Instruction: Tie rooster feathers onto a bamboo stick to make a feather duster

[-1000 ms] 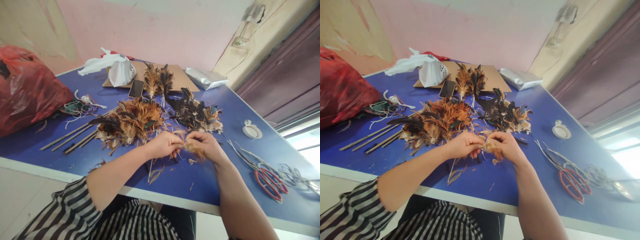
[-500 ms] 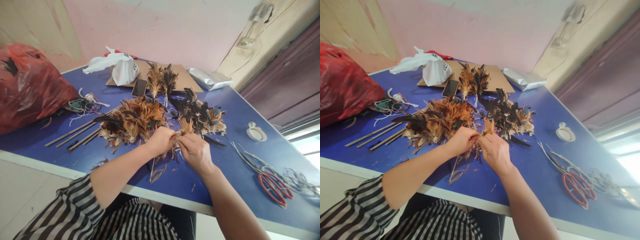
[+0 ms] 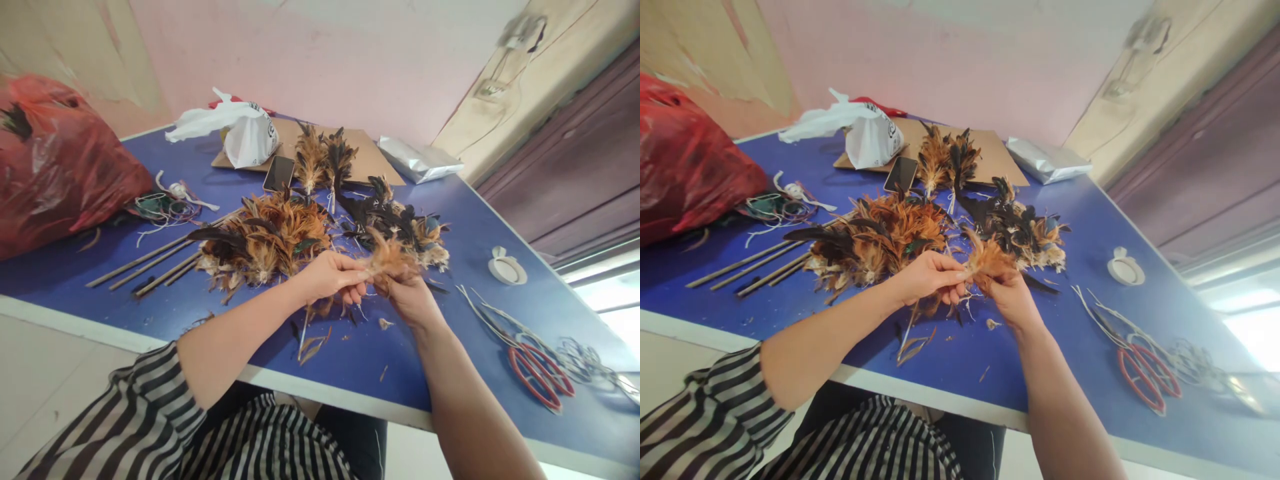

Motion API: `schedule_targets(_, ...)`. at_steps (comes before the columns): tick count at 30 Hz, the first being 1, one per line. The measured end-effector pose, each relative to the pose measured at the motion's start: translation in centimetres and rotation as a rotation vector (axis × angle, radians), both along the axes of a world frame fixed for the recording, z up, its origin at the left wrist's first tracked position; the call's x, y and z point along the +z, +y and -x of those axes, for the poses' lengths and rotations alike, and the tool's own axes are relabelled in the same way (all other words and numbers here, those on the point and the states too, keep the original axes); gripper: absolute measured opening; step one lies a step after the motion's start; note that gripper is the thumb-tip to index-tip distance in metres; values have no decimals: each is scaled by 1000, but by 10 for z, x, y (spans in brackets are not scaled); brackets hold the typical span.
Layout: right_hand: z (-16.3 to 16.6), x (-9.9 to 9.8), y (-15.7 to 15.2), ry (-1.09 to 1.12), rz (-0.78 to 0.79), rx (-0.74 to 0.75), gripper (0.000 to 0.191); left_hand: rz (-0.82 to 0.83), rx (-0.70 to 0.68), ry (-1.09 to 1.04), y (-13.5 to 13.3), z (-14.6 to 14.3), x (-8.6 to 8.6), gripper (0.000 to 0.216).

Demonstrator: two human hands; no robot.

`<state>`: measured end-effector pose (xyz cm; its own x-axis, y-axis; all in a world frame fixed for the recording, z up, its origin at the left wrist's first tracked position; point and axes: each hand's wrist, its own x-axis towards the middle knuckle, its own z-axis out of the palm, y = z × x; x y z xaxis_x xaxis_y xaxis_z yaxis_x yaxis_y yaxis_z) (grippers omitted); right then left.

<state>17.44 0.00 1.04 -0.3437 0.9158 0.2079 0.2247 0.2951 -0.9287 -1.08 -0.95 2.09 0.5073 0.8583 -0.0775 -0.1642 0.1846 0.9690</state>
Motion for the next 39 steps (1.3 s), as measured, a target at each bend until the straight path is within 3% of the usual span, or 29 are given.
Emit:
schedule_targets(3, 9, -5, -1, -57, -114, -137, 13, 205, 86, -101, 6, 0, -4, 12)
schedule_targets(6, 16, -3, -6, -181, -345, -215, 10, 328, 138, -127, 12, 2, -8, 8)
schedule_targets(9, 21, 0, -14, -301, -538, -196, 9, 382, 170, -116, 14, 3, -10, 3)
schedule_targets(13, 25, 3, -22, -421, -680, -141, 12, 419, 160, -104, 13, 3, -11, 3)
schedule_targets(18, 24, 7, -24, -384, -655, -74, 12, 444, 24, -127, 12, 4, -8, 4)
schedule_targets(28, 14, 7, -14, -243, -425, -11, 12, 484, -102, -85, 13, 5, -12, 9)
schedule_targets(34, 13, 5, -12, -287, -449, -4, 11, 395, -92, -21, 12, 6, -12, 17)
schedule_targets(39, 11, 2, -10, -367, -480, -25, 12, 209, -121, 180, 11, 10, -10, 13)
